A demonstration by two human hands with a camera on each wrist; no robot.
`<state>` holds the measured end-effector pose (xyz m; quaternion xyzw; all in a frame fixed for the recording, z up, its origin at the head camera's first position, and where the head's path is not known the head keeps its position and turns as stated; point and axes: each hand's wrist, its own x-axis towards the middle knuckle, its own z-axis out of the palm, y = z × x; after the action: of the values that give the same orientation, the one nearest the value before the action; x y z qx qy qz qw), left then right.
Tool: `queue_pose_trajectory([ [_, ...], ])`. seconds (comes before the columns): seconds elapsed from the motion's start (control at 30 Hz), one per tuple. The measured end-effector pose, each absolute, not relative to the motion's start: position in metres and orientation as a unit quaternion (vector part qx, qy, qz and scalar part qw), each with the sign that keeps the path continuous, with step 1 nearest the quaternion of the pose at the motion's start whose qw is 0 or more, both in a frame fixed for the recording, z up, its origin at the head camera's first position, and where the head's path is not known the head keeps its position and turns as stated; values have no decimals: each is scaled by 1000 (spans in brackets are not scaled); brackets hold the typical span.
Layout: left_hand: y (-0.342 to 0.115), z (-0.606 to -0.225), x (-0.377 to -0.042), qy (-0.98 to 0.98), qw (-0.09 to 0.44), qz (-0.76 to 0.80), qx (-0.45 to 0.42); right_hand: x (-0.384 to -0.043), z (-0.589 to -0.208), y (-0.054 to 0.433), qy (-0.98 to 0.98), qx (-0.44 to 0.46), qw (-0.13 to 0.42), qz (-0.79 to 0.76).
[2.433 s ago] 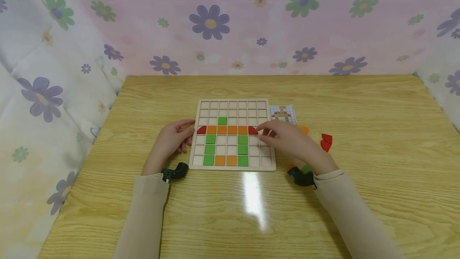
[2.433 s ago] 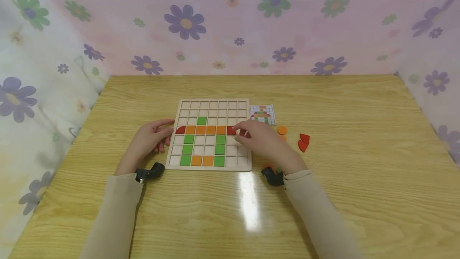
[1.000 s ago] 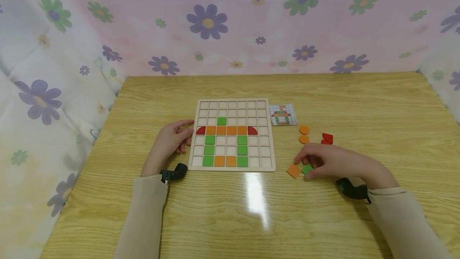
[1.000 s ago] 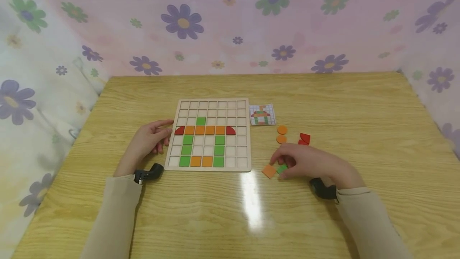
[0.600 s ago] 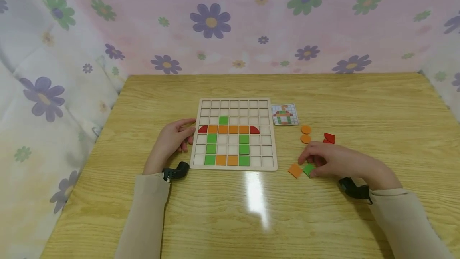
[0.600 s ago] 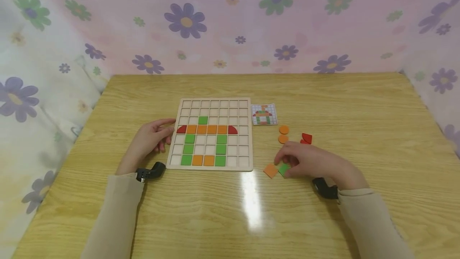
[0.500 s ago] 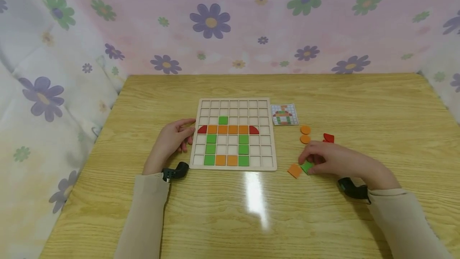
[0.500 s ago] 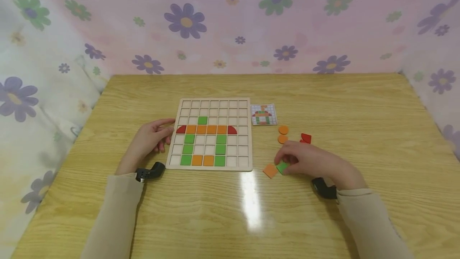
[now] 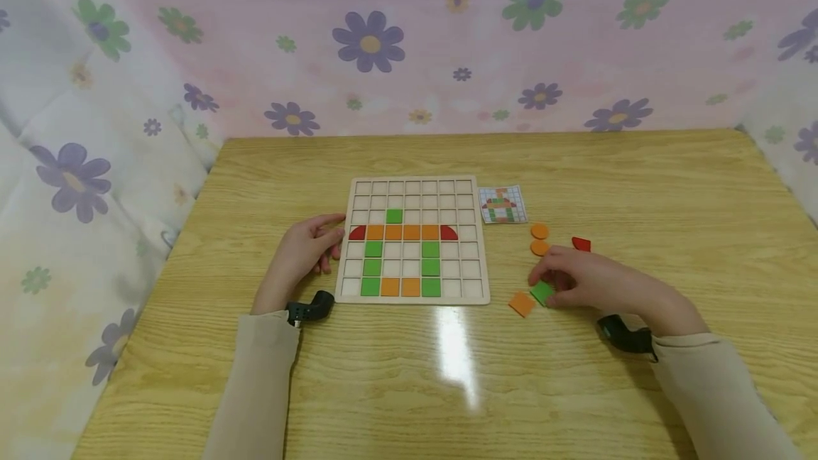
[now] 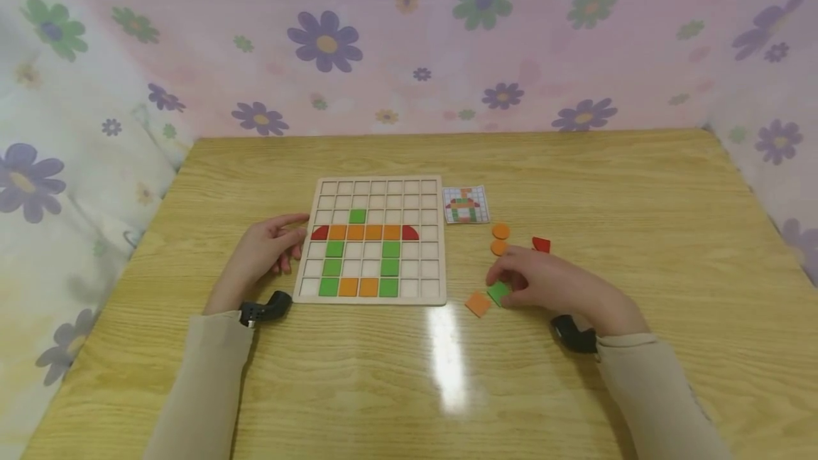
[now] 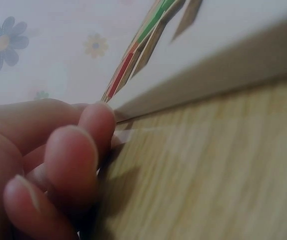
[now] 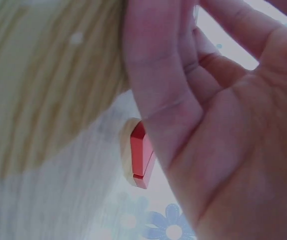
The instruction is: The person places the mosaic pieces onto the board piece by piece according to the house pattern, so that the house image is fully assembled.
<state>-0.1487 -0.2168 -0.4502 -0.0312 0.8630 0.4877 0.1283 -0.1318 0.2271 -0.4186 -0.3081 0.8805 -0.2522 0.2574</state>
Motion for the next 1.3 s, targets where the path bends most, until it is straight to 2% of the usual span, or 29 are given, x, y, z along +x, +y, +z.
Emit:
queue_pose_trajectory([
  [0.27,-217,-451,-149,861,126,491,-36,-131,-419,227,879,-304,263,-255],
  [0.5,-216,-452,-149,860,125,493,-35,-131,-421,227,880,-311,246,-262],
  [0.8,-217,-454,-150,860,125,494,-43,-134,-421,223,878,-283,246,-298],
  [1.03,-217,-454,-149,856,131,499,-36,-134,-422,220,879,-287,224,-307],
  [1.3,-217,-453,-148,857,125,499,-37,-136,-416,203,905,-251,195,-284],
])
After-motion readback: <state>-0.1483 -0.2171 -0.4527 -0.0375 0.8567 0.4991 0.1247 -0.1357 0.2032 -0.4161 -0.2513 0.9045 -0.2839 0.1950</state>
